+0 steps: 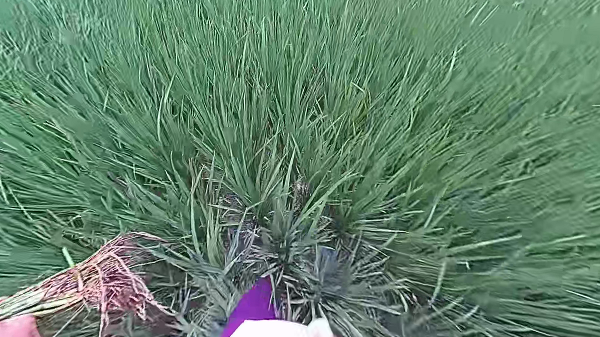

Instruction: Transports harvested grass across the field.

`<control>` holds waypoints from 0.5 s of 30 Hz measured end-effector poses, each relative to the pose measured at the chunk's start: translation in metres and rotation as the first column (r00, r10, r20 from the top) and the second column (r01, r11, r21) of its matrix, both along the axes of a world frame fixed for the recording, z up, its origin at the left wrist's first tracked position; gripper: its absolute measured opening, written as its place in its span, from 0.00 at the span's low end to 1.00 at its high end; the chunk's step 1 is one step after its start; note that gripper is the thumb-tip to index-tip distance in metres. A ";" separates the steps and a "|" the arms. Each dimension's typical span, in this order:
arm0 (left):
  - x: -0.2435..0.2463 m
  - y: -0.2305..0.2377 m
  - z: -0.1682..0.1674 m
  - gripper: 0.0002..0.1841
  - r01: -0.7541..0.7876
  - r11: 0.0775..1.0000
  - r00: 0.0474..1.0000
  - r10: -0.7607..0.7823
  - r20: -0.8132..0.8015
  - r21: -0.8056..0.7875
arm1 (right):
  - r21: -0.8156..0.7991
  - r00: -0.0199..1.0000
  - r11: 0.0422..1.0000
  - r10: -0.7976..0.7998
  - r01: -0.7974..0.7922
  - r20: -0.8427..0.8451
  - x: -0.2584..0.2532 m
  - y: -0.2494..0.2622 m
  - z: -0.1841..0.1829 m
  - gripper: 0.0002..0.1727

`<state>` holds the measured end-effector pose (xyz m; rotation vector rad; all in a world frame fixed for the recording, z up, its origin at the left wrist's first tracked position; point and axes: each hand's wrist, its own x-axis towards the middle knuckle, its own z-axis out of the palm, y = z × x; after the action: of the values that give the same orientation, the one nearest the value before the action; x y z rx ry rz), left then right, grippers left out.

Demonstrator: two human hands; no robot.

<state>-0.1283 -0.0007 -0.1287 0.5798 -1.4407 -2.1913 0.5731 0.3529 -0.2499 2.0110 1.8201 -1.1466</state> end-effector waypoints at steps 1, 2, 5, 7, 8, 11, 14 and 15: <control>-0.010 0.012 0.000 0.13 0.023 1.000 1.000 -0.023 -0.003 0.015 | 0.064 0.998 0.998 0.028 -0.024 -0.053 -0.017 0.018 -0.002 0.24; -0.021 0.023 0.001 0.14 0.055 0.998 0.999 -0.055 -0.003 0.027 | 0.100 0.995 0.995 0.039 -0.030 -0.089 -0.035 0.034 -0.003 0.24; -0.057 0.051 0.000 0.13 0.100 0.995 0.995 -0.100 0.007 0.026 | 0.080 0.991 0.996 0.038 -0.028 -0.125 -0.085 0.061 0.006 0.23; -0.093 0.061 -0.012 0.11 0.152 0.988 0.988 -0.152 -0.012 0.010 | 0.023 0.993 1.000 0.005 -0.002 -0.120 -0.103 0.070 0.010 0.23; -0.111 0.070 -0.015 0.11 0.176 0.984 0.984 -0.176 -0.013 0.015 | -0.005 0.994 1.000 -0.011 0.010 -0.109 -0.109 0.073 0.012 0.23; -0.148 0.111 -0.017 0.11 0.288 0.957 0.958 -0.288 0.011 0.031 | -0.009 0.992 0.997 -0.075 0.074 -0.104 -0.109 0.071 0.009 0.24; -0.156 0.160 -0.030 0.09 0.432 0.902 0.897 -0.429 0.106 -0.013 | -0.033 0.989 0.993 -0.114 0.112 -0.091 -0.102 0.067 0.011 0.24; -0.147 0.183 -0.029 0.09 0.459 0.888 0.880 -0.448 0.161 -0.037 | -0.050 0.990 0.992 -0.121 0.118 -0.071 -0.098 0.068 0.011 0.24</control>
<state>-0.2756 0.1826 -0.1581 0.4144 -1.8878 -2.4717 0.4748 0.4209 -0.2387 2.1034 1.7102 -1.3006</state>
